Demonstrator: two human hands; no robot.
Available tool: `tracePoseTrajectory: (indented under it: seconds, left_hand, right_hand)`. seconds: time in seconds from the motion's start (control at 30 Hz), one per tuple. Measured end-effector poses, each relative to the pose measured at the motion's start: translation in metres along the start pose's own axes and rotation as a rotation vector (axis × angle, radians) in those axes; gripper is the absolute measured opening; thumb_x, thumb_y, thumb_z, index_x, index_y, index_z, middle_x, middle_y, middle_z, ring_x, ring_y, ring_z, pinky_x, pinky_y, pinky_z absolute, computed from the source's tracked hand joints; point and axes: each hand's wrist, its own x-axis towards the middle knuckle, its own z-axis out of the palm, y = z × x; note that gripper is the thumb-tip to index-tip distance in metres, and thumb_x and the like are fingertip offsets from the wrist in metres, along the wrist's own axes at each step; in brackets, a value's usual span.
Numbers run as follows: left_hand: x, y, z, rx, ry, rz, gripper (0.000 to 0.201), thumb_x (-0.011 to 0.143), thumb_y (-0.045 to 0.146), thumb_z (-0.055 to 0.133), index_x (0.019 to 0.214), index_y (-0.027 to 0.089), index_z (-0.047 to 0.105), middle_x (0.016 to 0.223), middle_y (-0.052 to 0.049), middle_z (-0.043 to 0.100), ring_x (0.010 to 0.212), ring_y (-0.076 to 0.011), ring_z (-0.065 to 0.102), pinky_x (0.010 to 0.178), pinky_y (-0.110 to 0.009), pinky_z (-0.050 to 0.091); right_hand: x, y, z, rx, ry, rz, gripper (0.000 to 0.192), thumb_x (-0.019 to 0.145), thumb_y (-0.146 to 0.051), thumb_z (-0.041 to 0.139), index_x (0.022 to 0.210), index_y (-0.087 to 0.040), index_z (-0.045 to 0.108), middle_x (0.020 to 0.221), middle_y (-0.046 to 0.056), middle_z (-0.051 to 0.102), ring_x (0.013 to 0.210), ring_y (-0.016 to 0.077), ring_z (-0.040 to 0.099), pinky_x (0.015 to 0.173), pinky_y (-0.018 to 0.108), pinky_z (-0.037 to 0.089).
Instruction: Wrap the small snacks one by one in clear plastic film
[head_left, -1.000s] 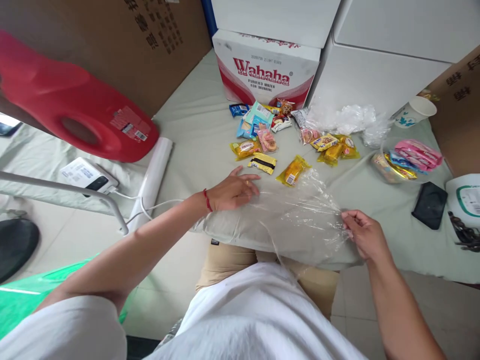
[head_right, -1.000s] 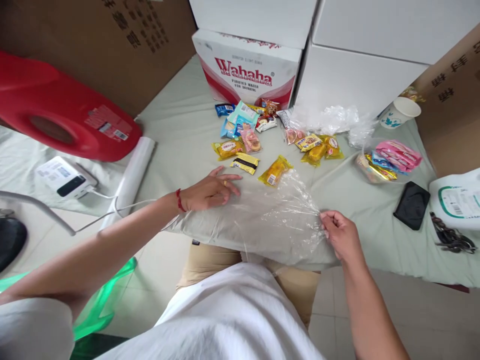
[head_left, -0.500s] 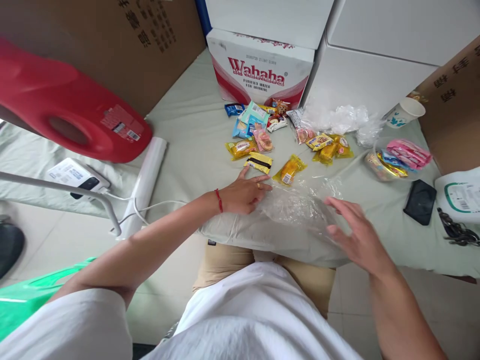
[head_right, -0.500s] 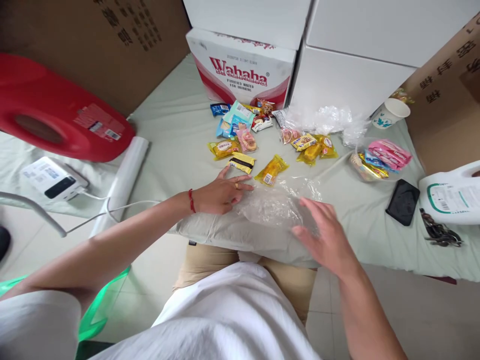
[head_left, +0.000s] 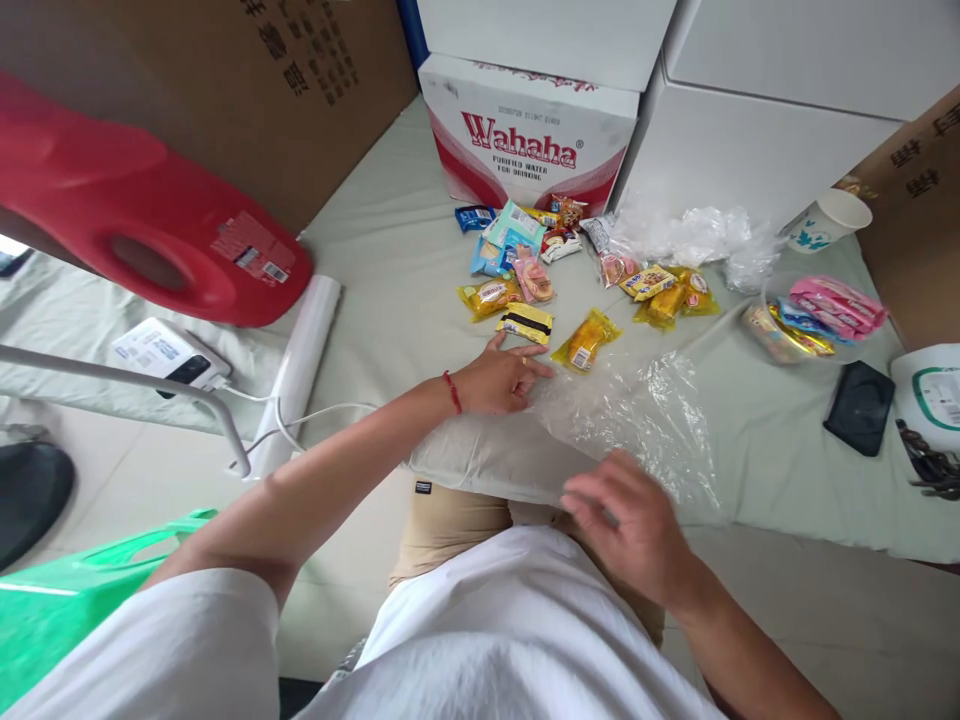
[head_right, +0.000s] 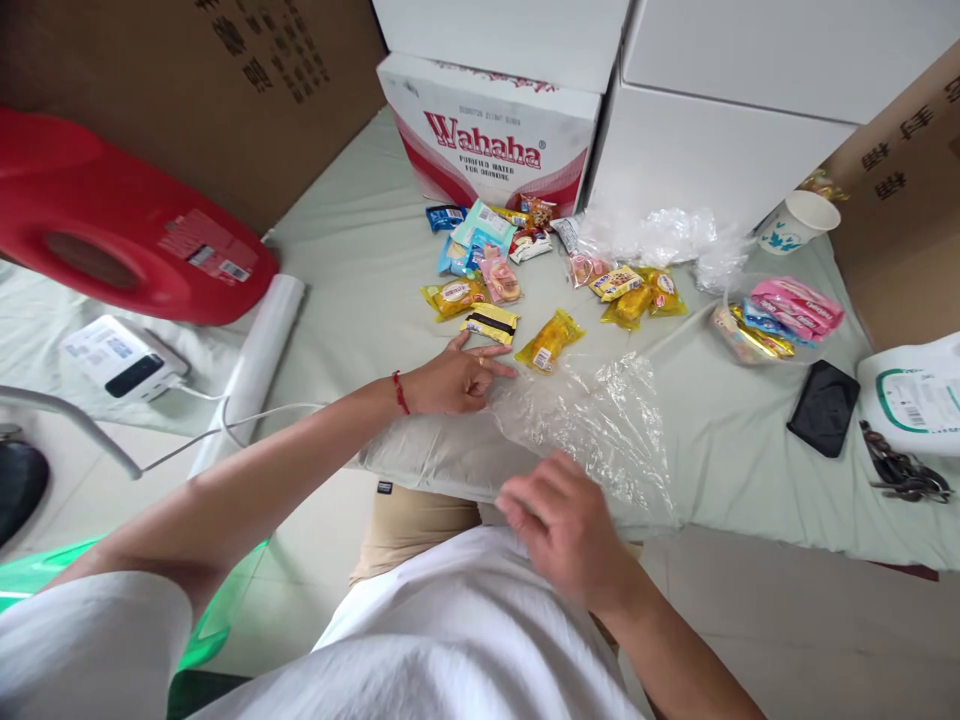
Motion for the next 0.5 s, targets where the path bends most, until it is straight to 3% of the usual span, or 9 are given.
tracePoseTrajectory:
  seconds: [0.03,0.1,0.17,0.23,0.3,0.4,0.5]
  left_hand:
    - [-0.001,0.001,0.0,0.028,-0.015,0.005,0.025,0.071,0.013,0.071,0.055,0.018,0.053,0.144,-0.002,0.067,0.157,-0.0315,0.032,0.122,-0.068,-0.017]
    - [-0.005,0.003,0.0,0.068,-0.038,0.005,0.019,0.069,0.008,0.068,0.059,0.017,0.054,0.15,-0.002,0.062,0.159,-0.0328,0.027,0.12,-0.072,-0.017]
    - [-0.009,0.006,0.002,0.091,-0.052,-0.001,0.014,0.068,0.007,0.067,0.064,0.017,0.058,0.154,-0.003,0.058,0.16,-0.0339,0.023,0.119,-0.073,-0.017]
    - [-0.012,0.007,0.004,0.106,-0.056,-0.008,0.013,0.067,0.006,0.066,0.067,0.018,0.06,0.157,-0.004,0.055,0.161,-0.0346,0.019,0.119,-0.074,-0.015]
    - [-0.014,0.008,0.006,0.116,-0.061,-0.016,0.015,0.066,0.004,0.065,0.068,0.018,0.06,0.16,-0.005,0.051,0.161,-0.0354,0.019,0.119,-0.076,-0.012]
    - [-0.016,0.008,0.005,0.122,-0.075,-0.034,0.017,0.067,0.001,0.062,0.068,0.017,0.059,0.162,-0.003,0.049,0.16,-0.0367,0.02,0.118,-0.079,-0.007]
    - [-0.015,0.005,0.002,0.114,-0.08,-0.031,0.02,0.066,-0.003,0.057,0.067,0.018,0.059,0.16,-0.001,0.052,0.16,-0.0349,0.022,0.118,-0.079,-0.007]
  right_hand:
    - [0.003,0.005,-0.007,-0.068,0.113,0.076,0.017,0.101,-0.032,0.059,0.113,-0.024,0.068,0.086,0.005,0.065,0.087,0.0214,0.057,0.082,0.035,0.048]
    - [0.011,0.025,-0.02,-0.184,0.244,0.279,0.043,0.097,-0.05,0.063,0.13,-0.022,0.063,0.102,0.01,0.069,0.099,0.0269,0.058,0.088,0.041,0.047]
    - [0.022,0.047,-0.027,-0.184,0.156,0.468,0.068,0.09,-0.063,0.065,0.141,-0.019,0.057,0.111,0.012,0.071,0.101,0.0296,0.059,0.084,0.041,0.048]
    - [0.029,0.059,-0.024,-0.089,-0.037,0.577,0.072,0.085,-0.064,0.07,0.141,-0.019,0.058,0.101,0.009,0.073,0.092,0.0268,0.062,0.077,0.037,0.049]
    - [0.03,0.057,-0.014,0.003,-0.182,0.563,0.052,0.087,-0.051,0.072,0.128,-0.021,0.066,0.087,0.004,0.071,0.082,0.0225,0.062,0.075,0.035,0.049]
    - [0.02,0.033,0.004,0.088,-0.252,0.356,0.012,0.093,-0.028,0.062,0.098,-0.024,0.072,0.075,0.001,0.065,0.078,0.0191,0.06,0.076,0.033,0.048]
    - [0.01,0.014,0.007,0.116,-0.246,0.178,0.017,0.098,-0.025,0.057,0.087,-0.025,0.069,0.075,0.002,0.065,0.08,0.019,0.059,0.076,0.032,0.047]
